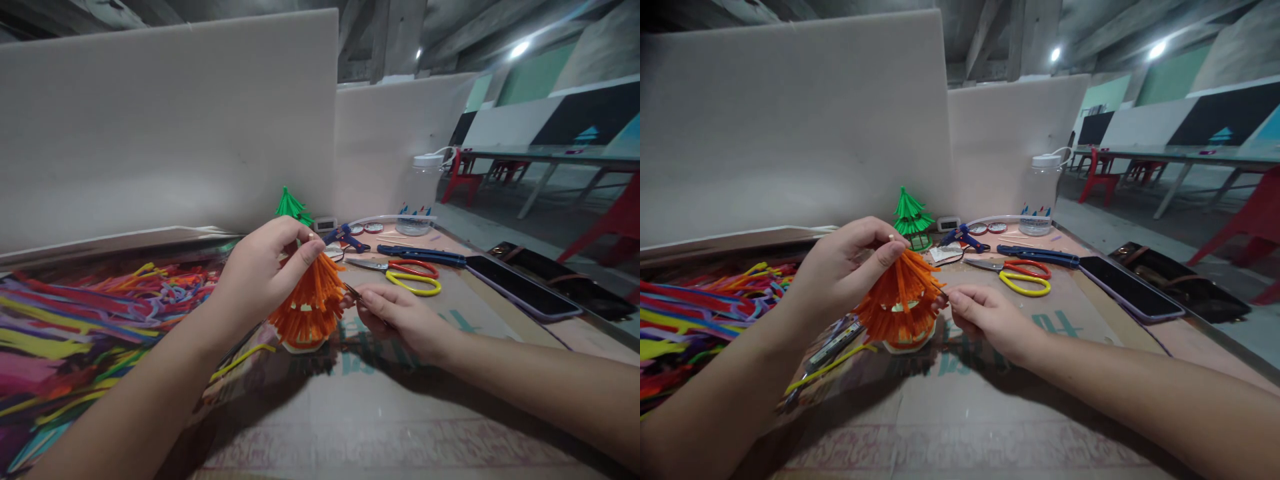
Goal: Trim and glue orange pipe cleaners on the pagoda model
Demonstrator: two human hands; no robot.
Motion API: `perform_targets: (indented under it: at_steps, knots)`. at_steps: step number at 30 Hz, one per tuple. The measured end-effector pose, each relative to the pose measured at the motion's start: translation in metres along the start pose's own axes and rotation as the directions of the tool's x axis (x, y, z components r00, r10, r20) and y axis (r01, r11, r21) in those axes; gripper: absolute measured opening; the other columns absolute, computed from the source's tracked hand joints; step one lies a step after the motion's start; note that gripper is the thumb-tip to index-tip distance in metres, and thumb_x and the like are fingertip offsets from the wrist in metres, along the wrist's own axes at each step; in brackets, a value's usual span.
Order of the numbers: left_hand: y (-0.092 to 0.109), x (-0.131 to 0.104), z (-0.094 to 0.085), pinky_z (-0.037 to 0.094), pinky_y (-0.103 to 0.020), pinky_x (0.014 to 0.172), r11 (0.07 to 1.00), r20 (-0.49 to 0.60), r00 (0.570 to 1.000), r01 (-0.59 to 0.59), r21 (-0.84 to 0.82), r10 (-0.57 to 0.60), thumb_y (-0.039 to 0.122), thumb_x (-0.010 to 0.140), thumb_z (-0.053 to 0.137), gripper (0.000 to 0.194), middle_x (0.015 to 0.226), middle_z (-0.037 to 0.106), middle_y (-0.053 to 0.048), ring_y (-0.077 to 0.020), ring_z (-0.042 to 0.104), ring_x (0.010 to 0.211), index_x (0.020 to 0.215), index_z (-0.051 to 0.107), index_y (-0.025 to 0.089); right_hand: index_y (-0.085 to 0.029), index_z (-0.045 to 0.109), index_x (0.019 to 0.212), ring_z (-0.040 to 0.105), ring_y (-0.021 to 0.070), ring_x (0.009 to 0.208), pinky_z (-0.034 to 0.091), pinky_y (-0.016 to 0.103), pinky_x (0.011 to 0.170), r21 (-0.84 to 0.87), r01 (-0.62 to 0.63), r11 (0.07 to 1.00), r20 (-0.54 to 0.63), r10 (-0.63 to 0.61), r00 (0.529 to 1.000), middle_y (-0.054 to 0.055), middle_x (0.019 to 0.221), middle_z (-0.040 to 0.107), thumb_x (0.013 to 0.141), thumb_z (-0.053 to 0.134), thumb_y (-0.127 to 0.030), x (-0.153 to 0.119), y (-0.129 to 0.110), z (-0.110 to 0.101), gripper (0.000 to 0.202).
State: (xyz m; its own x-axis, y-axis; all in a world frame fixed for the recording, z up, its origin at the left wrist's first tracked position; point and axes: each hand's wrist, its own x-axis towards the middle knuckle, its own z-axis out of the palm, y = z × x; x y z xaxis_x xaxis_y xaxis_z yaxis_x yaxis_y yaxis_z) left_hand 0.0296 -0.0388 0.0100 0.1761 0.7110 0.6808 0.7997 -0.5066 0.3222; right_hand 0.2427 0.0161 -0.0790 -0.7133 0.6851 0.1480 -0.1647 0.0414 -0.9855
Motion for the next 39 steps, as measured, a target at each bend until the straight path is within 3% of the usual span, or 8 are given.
perform_targets:
  at_steps: [32,39]
  knots:
    - [-0.0019,-0.0008,0.0004,0.046,-0.028,0.072,0.999,0.003,1.0,-0.022,-0.031,0.022,0.035,0.096,0.054,0.021,0.088,0.066,-0.004,-0.017,0.061,0.082,0.087,0.062,0.018,-0.013,0.07,0.094,0.025,0.0078,0.047,0.014,0.024,0.043,-0.009,0.012,1.0,-0.013,-0.012,1.0,-0.009,0.052,0.031,0.083,0.065,-0.066,0.0002,0.0007,0.0019,0.053]
    - [-0.0055,0.0021,-0.0053,0.047,-0.028,0.074,0.981,0.052,0.999,0.014,-0.194,-0.004,0.036,0.096,0.055,0.024,0.091,0.068,-0.005,-0.0169,0.064,0.083,0.089,0.069,0.018,-0.015,0.069,0.097,0.029,0.0077,0.05,0.018,0.023,0.044,0.014,0.054,0.998,-0.057,-0.053,0.997,-0.006,0.06,0.037,0.089,0.062,-0.06,-0.0015,-0.0028,-0.0007,0.047]
